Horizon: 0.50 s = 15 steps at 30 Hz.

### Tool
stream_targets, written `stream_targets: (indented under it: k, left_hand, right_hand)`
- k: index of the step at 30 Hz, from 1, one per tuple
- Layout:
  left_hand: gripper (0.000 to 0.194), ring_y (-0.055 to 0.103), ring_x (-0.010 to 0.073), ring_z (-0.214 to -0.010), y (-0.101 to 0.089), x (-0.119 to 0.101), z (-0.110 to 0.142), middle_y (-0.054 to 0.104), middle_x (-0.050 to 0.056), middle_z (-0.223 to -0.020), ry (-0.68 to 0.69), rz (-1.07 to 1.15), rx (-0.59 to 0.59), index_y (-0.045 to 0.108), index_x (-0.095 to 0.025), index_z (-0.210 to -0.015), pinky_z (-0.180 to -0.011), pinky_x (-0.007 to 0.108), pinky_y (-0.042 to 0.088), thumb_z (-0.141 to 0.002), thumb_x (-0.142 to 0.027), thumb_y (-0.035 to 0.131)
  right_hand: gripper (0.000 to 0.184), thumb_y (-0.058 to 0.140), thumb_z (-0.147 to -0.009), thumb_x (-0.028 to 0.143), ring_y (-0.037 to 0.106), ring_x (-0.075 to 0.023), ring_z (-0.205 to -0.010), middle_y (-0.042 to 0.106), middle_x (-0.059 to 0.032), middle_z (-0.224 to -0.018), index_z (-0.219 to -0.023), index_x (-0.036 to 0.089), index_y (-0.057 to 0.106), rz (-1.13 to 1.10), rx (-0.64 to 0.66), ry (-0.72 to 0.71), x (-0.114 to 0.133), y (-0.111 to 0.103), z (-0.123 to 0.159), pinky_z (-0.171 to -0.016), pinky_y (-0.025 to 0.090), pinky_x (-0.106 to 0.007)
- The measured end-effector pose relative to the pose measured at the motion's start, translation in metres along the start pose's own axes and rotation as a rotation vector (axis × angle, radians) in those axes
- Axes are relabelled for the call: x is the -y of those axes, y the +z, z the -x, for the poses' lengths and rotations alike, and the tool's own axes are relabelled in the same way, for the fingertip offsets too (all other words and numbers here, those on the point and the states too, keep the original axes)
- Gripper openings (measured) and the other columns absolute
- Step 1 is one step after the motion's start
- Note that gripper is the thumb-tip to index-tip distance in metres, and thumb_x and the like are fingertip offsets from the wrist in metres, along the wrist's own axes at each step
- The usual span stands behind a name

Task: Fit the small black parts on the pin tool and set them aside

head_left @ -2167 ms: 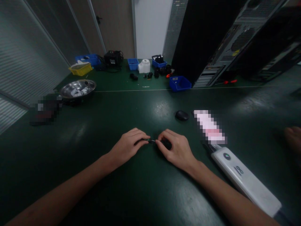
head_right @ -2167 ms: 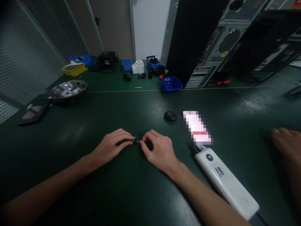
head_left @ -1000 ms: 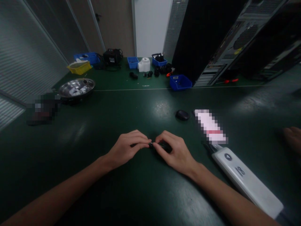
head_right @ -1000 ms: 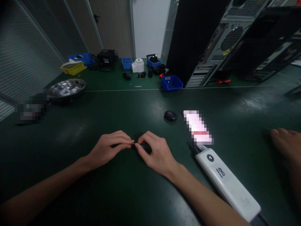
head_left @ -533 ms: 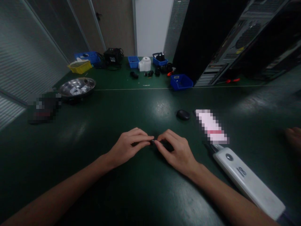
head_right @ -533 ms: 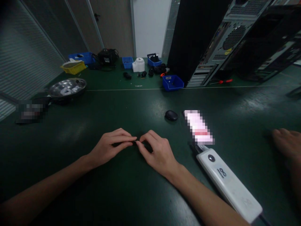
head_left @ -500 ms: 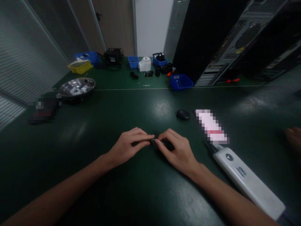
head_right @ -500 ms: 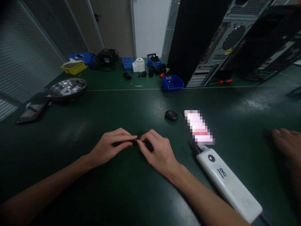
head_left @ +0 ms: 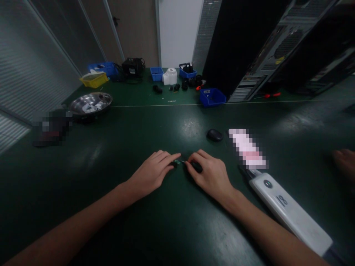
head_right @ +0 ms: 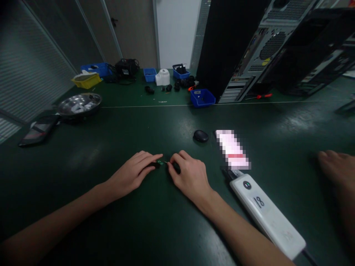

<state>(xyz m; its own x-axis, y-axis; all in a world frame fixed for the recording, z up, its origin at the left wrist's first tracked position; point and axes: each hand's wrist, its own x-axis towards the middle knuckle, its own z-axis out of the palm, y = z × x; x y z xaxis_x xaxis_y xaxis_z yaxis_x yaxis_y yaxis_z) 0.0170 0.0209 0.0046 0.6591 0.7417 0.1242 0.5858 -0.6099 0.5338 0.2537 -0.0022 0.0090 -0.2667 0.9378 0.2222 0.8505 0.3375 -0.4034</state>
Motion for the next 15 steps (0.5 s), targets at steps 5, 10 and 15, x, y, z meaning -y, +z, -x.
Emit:
stream_targets:
  k: [5, 10, 15]
  left_hand:
    - [0.026, 0.056, 0.018, -0.116, -0.005, 0.001, 0.003, 0.064, 0.003, -0.124, -0.019, 0.044, -0.019, 0.063, -0.027, -0.122, -0.101, 0.04, 0.048, -0.101, -0.031, 0.048]
    - [0.03, 0.051, 0.0199, -0.132, 0.0, -0.006, -0.002, 0.06, 0.003, -0.139, 0.062, -0.052, 0.022, 0.061, -0.028, -0.128, -0.113, 0.044, 0.045, -0.101, -0.027, 0.046]
    - [0.036, 0.059, 0.0184, -0.124, -0.01, 0.012, 0.011, 0.066, 0.004, -0.131, 0.094, -0.129, 0.016, 0.06, -0.027, -0.132, -0.109, 0.04, 0.05, -0.1, -0.02, 0.046]
  right_hand:
    - [0.017, 0.057, -0.098, 0.037, 0.063, -0.016, -0.075, 0.067, -0.0012, -0.092, -0.091, 0.024, 0.066, 0.011, -0.025, 0.068, 0.0, -0.001, 0.0, -0.062, 0.038, -0.029]
    - [0.016, 0.058, -0.098, 0.036, 0.063, -0.016, -0.074, 0.067, -0.0012, -0.091, -0.09, 0.024, 0.066, -0.005, -0.044, 0.066, 0.0, 0.002, 0.001, -0.062, 0.038, -0.029]
    - [0.016, 0.058, -0.098, 0.036, 0.063, -0.0163, -0.075, 0.067, -0.0013, -0.091, -0.09, 0.024, 0.067, -0.04, -0.044, 0.058, -0.001, 0.001, 0.0, -0.063, 0.039, -0.029]
